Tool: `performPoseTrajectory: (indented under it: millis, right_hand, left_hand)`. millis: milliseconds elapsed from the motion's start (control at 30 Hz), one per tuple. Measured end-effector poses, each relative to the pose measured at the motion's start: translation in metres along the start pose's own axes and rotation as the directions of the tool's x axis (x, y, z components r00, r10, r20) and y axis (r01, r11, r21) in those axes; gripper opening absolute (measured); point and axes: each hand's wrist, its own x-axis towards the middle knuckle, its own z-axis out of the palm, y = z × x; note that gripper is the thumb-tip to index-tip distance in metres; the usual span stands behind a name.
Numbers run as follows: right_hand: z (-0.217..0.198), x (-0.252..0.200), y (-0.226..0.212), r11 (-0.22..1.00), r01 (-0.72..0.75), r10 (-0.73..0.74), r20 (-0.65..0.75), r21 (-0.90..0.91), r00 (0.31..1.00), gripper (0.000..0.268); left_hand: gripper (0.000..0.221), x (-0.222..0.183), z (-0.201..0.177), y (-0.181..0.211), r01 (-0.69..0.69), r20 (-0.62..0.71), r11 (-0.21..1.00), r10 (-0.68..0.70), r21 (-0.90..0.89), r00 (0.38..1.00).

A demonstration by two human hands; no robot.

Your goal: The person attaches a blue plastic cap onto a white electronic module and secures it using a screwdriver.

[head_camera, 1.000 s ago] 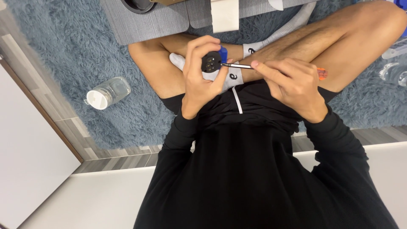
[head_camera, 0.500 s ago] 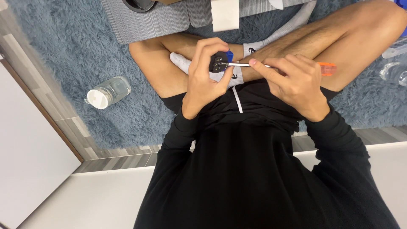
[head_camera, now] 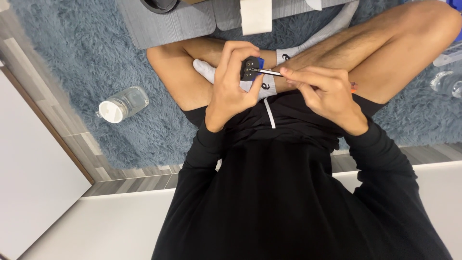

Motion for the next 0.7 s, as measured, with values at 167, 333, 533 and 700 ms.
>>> performPoseTrajectory:
  millis: [167,333,533,700]
  right_hand:
    - [-0.005,0.0,0.007,0.944,0.165,-0.166,0.023,-0.284,0.986,0.047]
    - [-0.01,0.005,0.006,0.805,0.231,-0.278,-0.003,-0.547,0.961,0.033]
    - [-0.009,0.004,0.003,0.855,0.24,-0.256,0.027,-0.46,0.966,0.045]
    - [-0.009,0.007,0.003,0.841,0.258,-0.275,0.036,-0.476,0.961,0.045]
  left_hand:
    - [0.032,-0.004,0.005,-0.005,-0.013,-0.064,0.999,0.015,0.029,0.998]
    - [0.035,-0.004,0.0,-0.005,0.068,-0.12,0.995,-0.059,0.07,0.991]
    - [0.039,-0.005,0.002,-0.005,0.065,-0.116,0.997,-0.059,0.048,0.991]
    - [0.038,-0.003,0.002,-0.002,0.07,-0.084,0.997,-0.069,0.014,0.994]
